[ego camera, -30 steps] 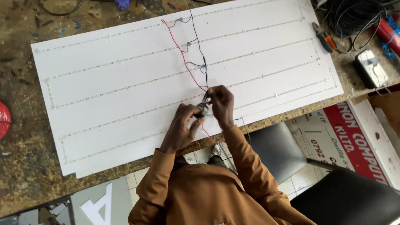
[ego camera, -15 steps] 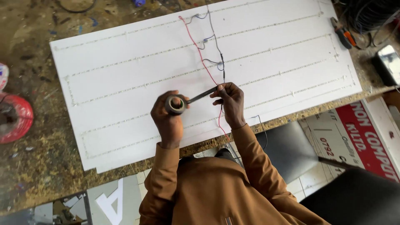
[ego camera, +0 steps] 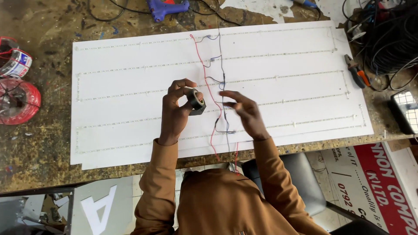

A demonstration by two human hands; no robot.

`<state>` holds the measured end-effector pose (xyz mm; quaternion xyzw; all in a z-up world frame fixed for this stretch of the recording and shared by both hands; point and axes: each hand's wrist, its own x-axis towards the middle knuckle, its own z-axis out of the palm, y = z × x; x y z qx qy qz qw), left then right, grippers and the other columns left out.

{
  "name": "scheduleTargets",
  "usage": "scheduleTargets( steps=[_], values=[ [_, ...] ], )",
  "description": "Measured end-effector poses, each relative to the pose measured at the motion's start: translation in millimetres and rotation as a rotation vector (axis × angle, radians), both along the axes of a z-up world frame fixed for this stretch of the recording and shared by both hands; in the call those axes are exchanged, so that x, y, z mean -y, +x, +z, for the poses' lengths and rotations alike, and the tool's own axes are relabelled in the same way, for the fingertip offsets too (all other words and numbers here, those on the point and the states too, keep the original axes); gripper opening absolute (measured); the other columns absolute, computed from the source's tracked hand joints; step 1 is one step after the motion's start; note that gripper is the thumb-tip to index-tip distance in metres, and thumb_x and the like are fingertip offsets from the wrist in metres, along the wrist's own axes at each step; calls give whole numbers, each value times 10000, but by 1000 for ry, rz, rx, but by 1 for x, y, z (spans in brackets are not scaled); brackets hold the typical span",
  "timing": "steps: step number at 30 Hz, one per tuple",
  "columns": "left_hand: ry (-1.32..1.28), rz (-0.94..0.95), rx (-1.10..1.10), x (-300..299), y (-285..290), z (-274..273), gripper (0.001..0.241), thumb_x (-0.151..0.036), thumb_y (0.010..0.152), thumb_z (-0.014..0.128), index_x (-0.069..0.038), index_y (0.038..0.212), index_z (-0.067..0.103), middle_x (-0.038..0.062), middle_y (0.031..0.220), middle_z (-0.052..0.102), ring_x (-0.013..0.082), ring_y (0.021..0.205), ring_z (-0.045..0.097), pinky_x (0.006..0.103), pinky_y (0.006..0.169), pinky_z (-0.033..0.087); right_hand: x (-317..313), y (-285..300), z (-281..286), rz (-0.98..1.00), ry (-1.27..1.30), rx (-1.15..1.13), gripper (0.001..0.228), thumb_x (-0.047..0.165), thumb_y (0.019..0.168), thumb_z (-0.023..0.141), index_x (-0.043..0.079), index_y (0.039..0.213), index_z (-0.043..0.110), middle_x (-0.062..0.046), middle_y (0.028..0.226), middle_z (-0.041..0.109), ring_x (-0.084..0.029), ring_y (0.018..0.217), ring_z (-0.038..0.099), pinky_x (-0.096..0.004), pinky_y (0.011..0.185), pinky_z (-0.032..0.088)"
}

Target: Connecting electrical wires to LED strips on a panel and securing the connections with electrical tape.

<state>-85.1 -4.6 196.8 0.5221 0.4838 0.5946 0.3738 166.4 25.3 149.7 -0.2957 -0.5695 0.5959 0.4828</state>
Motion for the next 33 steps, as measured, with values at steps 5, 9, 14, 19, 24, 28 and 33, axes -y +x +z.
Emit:
scheduleTargets(
  steps=[5,9,14,19,24,28,33],
  values=[
    [-48,34,-50,2,33,-1,157,-212,998,941,-106,931,847,46,1185,707,262,1303,643,533,1246,455,-8,-29,7,189,121,68,765,601,1027,774,1,1498,729,-255,1399,766,-397,1375,710,-617,1230,502],
    [-24,128,-9,-1,37,-3,162,-166,1011,917,-96,888,840,40,1065,670,243,1261,649,531,1227,458,-10,-45,8,165,18,4,368,268,1002,870,-33,1205,812,-141,891,817,-167,800,770,-364,842,651],
    [46,-17,330,-8,14,-44,246,44,1077,765,26,835,728,157,1072,649,258,720,748,369,544,637,-12,-59,-7,176,48,-37,246,179,1049,821,-47,1146,812,-154,789,792,-159,641,750,-298,685,631],
    [-4,-117,543,-16,-2,-69,163,84,1043,727,56,883,720,190,1058,683,288,730,769,343,577,596,-15,-70,7,196,124,21,187,101,1116,719,-45,1094,833,-157,800,778,-179,670,721,-333,730,626],
    [-162,-180,455,1,-11,-48,139,61,1035,701,73,1136,797,207,1011,776,249,895,730,361,836,561,-17,-82,0,143,132,168,157,102,1117,732,3,1085,849,-122,820,775,-136,815,630,-336,800,573],
    [-283,-123,395,1,-23,-84,152,24,1040,765,25,1163,854,215,1058,835,277,1036,801,450,938,677,-18,-83,-16,177,150,451,100,17,1067,742,-1,1089,838,-192,804,770,-236,770,655,-445,781,561],
    [-240,114,281,-20,-14,-128,94,-26,1065,776,-18,1075,869,207,1003,834,285,1007,807,491,927,675,-32,-90,-54,115,325,407,145,-45,1050,700,29,999,814,-197,793,766,-368,706,740,-479,681,585]
  ],
)
